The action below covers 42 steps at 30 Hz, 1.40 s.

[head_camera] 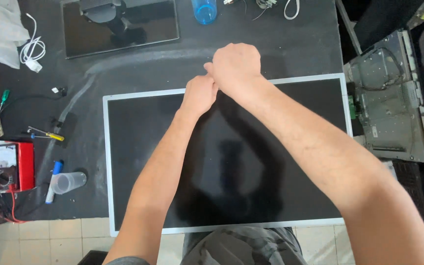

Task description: Removing the plastic bezel or frame from an LCD screen using a prying tool on a repair bench.

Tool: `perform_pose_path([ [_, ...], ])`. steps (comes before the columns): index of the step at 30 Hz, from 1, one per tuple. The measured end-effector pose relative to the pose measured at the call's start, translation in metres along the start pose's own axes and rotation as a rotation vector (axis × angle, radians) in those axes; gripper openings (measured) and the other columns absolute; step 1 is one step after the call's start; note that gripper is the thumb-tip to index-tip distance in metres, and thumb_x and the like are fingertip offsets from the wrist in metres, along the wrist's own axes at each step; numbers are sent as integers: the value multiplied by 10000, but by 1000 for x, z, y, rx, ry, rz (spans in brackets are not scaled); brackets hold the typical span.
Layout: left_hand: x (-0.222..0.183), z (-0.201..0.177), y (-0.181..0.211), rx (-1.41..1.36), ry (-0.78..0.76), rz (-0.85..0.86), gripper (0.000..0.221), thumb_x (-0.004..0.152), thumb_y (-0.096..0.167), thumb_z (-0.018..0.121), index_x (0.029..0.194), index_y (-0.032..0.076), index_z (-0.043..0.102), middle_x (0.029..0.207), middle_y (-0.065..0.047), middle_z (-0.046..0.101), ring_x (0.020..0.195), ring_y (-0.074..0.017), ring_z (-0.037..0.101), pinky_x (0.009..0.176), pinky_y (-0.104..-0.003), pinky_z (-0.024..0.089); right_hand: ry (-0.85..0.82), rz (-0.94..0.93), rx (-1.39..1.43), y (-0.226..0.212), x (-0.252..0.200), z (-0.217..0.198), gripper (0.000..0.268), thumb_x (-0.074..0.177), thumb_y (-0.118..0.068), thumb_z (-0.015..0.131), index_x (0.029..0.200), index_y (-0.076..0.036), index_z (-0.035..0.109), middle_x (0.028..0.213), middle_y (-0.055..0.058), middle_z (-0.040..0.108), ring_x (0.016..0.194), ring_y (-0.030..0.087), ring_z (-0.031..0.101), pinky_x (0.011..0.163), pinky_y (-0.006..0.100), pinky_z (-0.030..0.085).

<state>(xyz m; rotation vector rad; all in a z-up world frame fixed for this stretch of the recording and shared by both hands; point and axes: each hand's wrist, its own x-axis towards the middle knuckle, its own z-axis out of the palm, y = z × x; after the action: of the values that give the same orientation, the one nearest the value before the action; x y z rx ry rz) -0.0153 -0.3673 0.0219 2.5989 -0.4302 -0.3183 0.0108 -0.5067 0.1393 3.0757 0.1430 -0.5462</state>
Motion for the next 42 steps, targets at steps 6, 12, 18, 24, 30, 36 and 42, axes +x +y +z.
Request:
perform_pose_path([
  [6,16,23,-30,-13,210,132,401,1088,472,620,1068,78,691,884,-183,795,817,-537,712,754,-592,554,-7,-426,-225,24,-3,-26,340,987,-135,588,1303,-241,654,921,84,794,821,383,764,655,498,550],
  [12,21,30,-22,102,194,34,451,1050,492,533,1010,70,685,664,-116,707,649,-466,676,625,-538,515,-14,-92,-139,6,-34,-50,769,978,-770,393,603,-117,550,552,14,509,567,240,518,558,371,380],
  [18,4,-7,-4,-134,51,9,316,1038,483,574,1141,212,701,877,51,801,880,-289,745,793,-434,525,91,-146,-142,21,-6,-22,470,1019,-346,519,594,-145,506,587,35,527,576,251,460,541,391,348],
  [24,9,6,-18,-344,187,242,195,1090,187,610,1133,133,793,1028,-41,837,791,-350,709,758,-454,526,-29,-223,185,24,-31,-43,543,1026,-444,540,1479,-192,700,1078,136,801,1061,372,709,790,521,556],
  [30,13,9,-21,-227,153,116,367,1061,436,627,1053,103,780,867,-74,799,787,-350,717,713,-468,526,46,-189,428,15,-31,-31,420,1074,-475,494,1183,-226,815,945,-10,822,1107,347,657,913,485,506],
  [36,15,16,-16,-176,290,117,445,1096,453,618,791,131,651,621,-45,655,547,-244,604,588,-418,477,185,-239,427,12,-26,-18,388,1068,-493,589,1108,-195,835,932,24,834,981,339,707,835,513,535],
  [42,7,5,-13,-307,77,156,312,1139,282,538,990,33,651,775,-146,701,681,-337,660,676,-453,495,98,-193,463,10,-29,-21,379,1078,-468,539,1150,-222,819,891,-30,844,1095,323,682,885,476,531],
])
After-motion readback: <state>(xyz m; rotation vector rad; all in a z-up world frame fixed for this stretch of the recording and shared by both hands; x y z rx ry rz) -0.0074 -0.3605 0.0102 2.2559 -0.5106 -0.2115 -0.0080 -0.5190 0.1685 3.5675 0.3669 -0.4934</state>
